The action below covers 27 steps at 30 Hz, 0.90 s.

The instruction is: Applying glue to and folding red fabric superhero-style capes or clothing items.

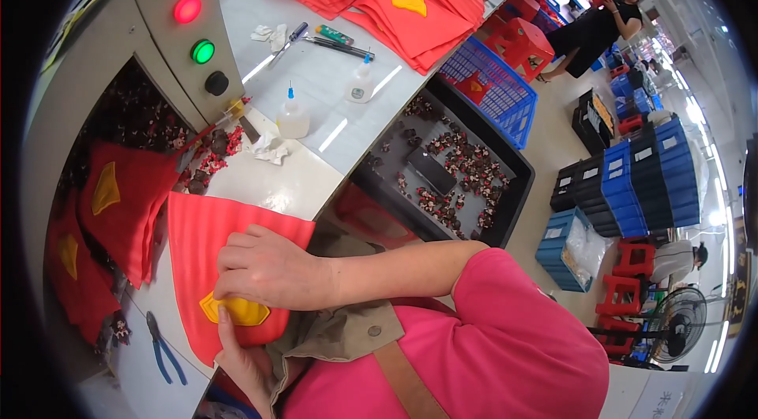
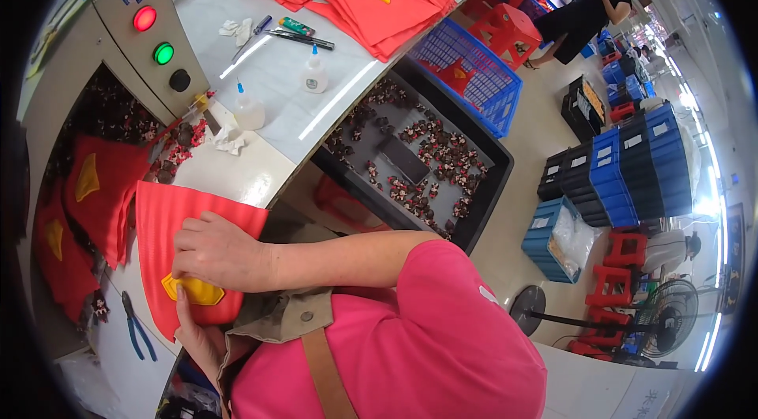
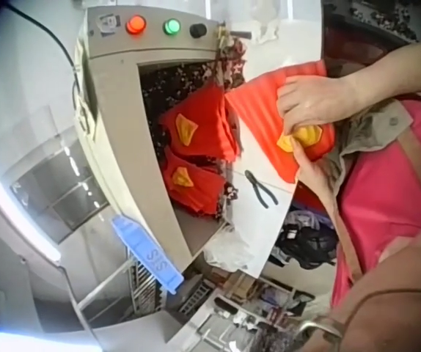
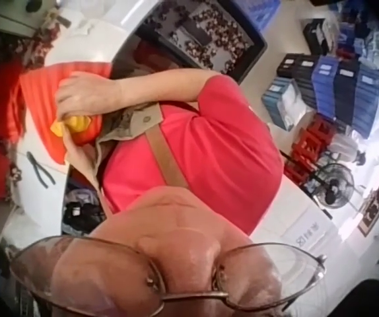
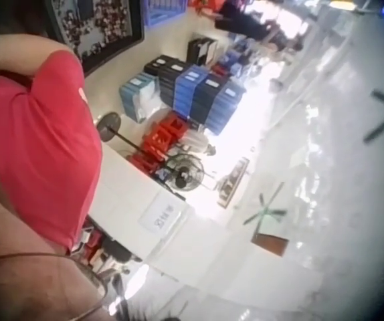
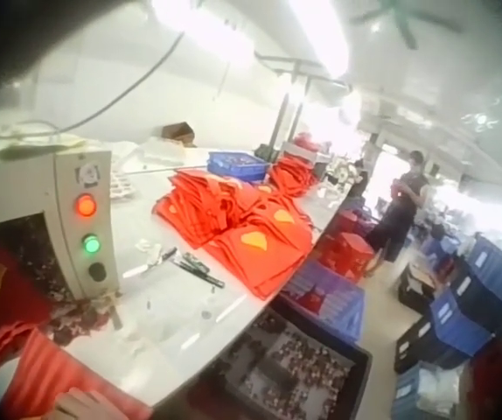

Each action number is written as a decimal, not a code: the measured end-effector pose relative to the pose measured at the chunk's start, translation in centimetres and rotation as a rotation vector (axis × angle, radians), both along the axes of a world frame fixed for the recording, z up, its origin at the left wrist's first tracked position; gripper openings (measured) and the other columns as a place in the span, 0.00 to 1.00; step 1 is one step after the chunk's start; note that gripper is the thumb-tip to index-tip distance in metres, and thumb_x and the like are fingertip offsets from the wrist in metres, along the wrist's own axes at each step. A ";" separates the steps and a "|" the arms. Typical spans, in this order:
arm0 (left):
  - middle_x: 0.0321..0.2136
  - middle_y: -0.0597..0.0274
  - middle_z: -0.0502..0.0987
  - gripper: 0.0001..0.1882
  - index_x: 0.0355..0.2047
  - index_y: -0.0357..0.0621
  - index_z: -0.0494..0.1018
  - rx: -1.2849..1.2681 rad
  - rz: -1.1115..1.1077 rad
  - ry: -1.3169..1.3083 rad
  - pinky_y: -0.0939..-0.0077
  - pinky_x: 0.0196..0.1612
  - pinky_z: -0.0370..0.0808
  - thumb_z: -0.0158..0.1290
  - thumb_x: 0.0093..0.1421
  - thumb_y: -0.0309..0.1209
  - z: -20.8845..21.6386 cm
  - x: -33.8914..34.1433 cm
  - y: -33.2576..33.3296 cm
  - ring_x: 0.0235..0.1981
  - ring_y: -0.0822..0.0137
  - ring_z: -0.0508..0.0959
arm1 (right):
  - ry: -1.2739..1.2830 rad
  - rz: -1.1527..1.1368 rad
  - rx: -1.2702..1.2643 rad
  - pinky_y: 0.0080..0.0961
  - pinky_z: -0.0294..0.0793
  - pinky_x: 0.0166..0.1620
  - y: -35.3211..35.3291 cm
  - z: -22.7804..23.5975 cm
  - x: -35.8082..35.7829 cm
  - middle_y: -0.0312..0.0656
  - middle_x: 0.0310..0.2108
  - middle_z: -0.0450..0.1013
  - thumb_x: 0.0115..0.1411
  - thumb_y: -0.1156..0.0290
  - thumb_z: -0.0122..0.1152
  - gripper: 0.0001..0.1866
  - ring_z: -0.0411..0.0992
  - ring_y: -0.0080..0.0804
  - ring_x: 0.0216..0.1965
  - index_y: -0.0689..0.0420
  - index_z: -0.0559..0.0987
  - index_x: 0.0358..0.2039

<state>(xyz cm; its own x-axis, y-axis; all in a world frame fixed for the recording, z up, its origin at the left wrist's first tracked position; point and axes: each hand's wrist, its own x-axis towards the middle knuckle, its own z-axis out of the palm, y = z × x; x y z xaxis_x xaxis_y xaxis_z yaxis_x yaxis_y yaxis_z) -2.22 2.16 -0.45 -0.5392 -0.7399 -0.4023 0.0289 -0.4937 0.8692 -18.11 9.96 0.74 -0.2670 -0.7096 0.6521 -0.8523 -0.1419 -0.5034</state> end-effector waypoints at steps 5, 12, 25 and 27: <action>0.45 0.53 0.73 0.18 0.45 0.27 0.71 0.122 0.005 0.032 0.72 0.53 0.69 0.52 0.63 0.33 0.3 0.5 -0.2 0.47 0.71 0.73 | -0.009 0.026 0.074 0.26 0.64 0.37 0.3 1.2 0.3 0.32 0.28 0.67 0.46 0.71 0.61 0.07 0.67 0.29 0.34 0.50 0.78 0.29; 0.47 0.54 0.74 0.20 0.49 0.29 0.68 0.120 0.063 0.084 0.70 0.54 0.69 0.54 0.61 0.29 0.1 0.5 -0.6 0.48 0.66 0.74 | -0.011 0.052 0.125 0.27 0.64 0.38 -0.8 0.3 0.9 0.31 0.29 0.69 0.48 0.70 0.63 0.07 0.68 0.29 0.35 0.49 0.79 0.31; 0.48 0.52 0.73 0.21 0.49 0.25 0.68 0.126 0.052 0.104 0.71 0.56 0.68 0.54 0.61 0.32 -1.0 0.0 -0.9 0.51 0.67 0.73 | 0.014 -0.003 0.110 0.26 0.64 0.37 -0.8 -0.7 0.4 0.31 0.28 0.67 0.50 0.67 0.63 0.04 0.67 0.29 0.34 0.48 0.78 0.28; 0.48 0.52 0.73 0.21 0.49 0.25 0.68 0.131 0.039 0.074 0.71 0.55 0.68 0.54 0.62 0.32 -1.1 0.3 -1.2 0.51 0.67 0.73 | 0.009 0.012 0.089 0.26 0.64 0.37 -0.9 -0.8 0.5 0.31 0.27 0.67 0.49 0.66 0.63 0.05 0.67 0.29 0.34 0.48 0.78 0.28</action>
